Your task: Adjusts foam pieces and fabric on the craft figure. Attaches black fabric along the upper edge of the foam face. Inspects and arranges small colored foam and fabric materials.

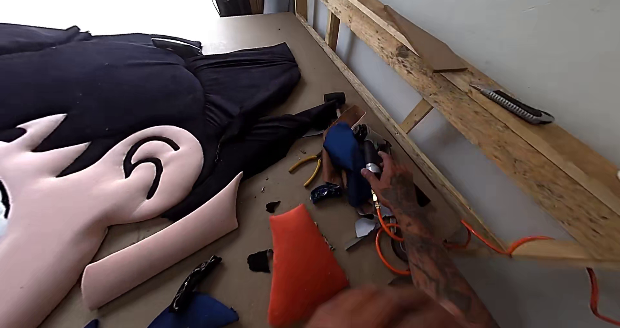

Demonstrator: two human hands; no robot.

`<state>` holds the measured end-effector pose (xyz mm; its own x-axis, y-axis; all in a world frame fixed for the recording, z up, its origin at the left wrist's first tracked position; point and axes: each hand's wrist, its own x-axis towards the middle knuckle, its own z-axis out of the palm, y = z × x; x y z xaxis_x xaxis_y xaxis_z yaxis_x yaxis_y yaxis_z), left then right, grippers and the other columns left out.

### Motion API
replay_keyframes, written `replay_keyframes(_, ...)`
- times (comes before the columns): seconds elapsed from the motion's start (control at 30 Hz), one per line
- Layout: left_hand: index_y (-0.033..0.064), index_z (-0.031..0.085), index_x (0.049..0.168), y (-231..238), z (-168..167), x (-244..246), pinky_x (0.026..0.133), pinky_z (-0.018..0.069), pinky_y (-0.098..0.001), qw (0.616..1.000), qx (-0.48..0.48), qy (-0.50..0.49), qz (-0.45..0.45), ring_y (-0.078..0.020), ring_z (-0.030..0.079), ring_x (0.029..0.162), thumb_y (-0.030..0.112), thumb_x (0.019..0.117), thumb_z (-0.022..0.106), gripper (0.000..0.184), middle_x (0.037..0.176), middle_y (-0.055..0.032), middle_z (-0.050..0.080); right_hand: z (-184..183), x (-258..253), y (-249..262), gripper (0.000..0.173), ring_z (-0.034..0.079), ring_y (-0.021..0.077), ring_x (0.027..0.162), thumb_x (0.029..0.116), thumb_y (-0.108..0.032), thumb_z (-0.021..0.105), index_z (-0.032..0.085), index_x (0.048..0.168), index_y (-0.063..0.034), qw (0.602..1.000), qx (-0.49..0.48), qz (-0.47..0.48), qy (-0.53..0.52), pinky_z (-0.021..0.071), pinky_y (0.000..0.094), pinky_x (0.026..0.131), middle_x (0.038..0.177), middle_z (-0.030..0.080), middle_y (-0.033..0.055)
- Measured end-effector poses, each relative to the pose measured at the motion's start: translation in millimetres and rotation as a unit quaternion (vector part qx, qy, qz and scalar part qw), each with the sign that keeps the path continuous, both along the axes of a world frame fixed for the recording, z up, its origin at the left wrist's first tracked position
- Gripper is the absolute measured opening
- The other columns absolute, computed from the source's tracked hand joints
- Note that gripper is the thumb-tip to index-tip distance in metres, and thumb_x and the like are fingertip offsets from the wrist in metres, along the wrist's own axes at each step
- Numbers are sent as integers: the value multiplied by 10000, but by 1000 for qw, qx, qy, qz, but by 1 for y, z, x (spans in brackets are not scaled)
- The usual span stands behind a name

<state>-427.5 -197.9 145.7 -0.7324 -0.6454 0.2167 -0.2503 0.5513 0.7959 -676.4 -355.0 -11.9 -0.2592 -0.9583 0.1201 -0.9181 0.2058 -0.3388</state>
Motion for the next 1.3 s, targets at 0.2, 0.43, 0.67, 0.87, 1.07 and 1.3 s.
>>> replay_keyframes(0.2, 311, 485, 1514, -138, -118, -53, 1111, 449, -538, 958, -45, -253, 127, -299, 402, 1464, 550, 782, 820, 840, 1596, -68, 420, -2, -26, -11, 771, 705, 317, 835, 908, -577, 675, 412, 1552, -244, 984, 57, 18, -167, 577, 585, 700, 1041, 717, 135)
replay_keyframes(0.43, 267, 657, 1318, -233, -155, -91, 1126, 414, -590, 935, -129, -328, 38, -366, 339, 1506, 151, 941, 679, 395, 1615, -89, 407, 89, -83, 42, 667, 721, 236, 761, 891, -412, 705, 494, 1510, -280, 912, -31, 79, -402, 621, 392, 638, 969, 747, 79)
replay_keyframes(0.67, 197, 732, 1110, -244, -144, -21, 976, 595, -400, 983, -63, -46, 169, -80, 679, 1150, 138, 992, 638, 162, 1308, 81, 693, 63, -126, 80, 734, 722, 223, 806, 858, -509, 751, 511, 1518, -296, 923, -30, 53, -379, 623, 388, 676, 1010, 754, 56)
replay_keyframes(0.87, 207, 633, 1188, -221, -116, 44, 870, 598, -374, 860, 155, 340, 347, -115, 687, 994, 179, 1024, 460, 240, 1089, 41, 713, 21, -130, 72, 737, 739, 110, 843, 828, -587, 746, 542, 1492, -342, 952, 5, 21, -306, 644, 377, 755, 1022, 771, -54)
replay_keyframes(1.07, 191, 461, 1428, -163, -104, 118, 985, 584, -426, 822, 117, 364, 422, -183, 680, 1134, 194, 1072, 386, 364, 1252, -11, 676, -12, -89, 51, 741, 727, 228, 839, 837, -602, 672, 575, 1480, -248, 999, 44, 6, -26, 586, 540, 787, 963, 767, 46)
replay_keyframes(1.3, 129, 388, 1484, -75, -156, 150, 1065, 537, -381, 789, 122, 402, 449, -122, 627, 1227, 128, 1117, 349, 369, 1345, 18, 632, -22, -64, 32, 668, 666, 315, 1071, 836, -661, 648, 716, 1314, -199, 995, -6, 47, 92, 555, 507, 918, 1139, 725, 87)
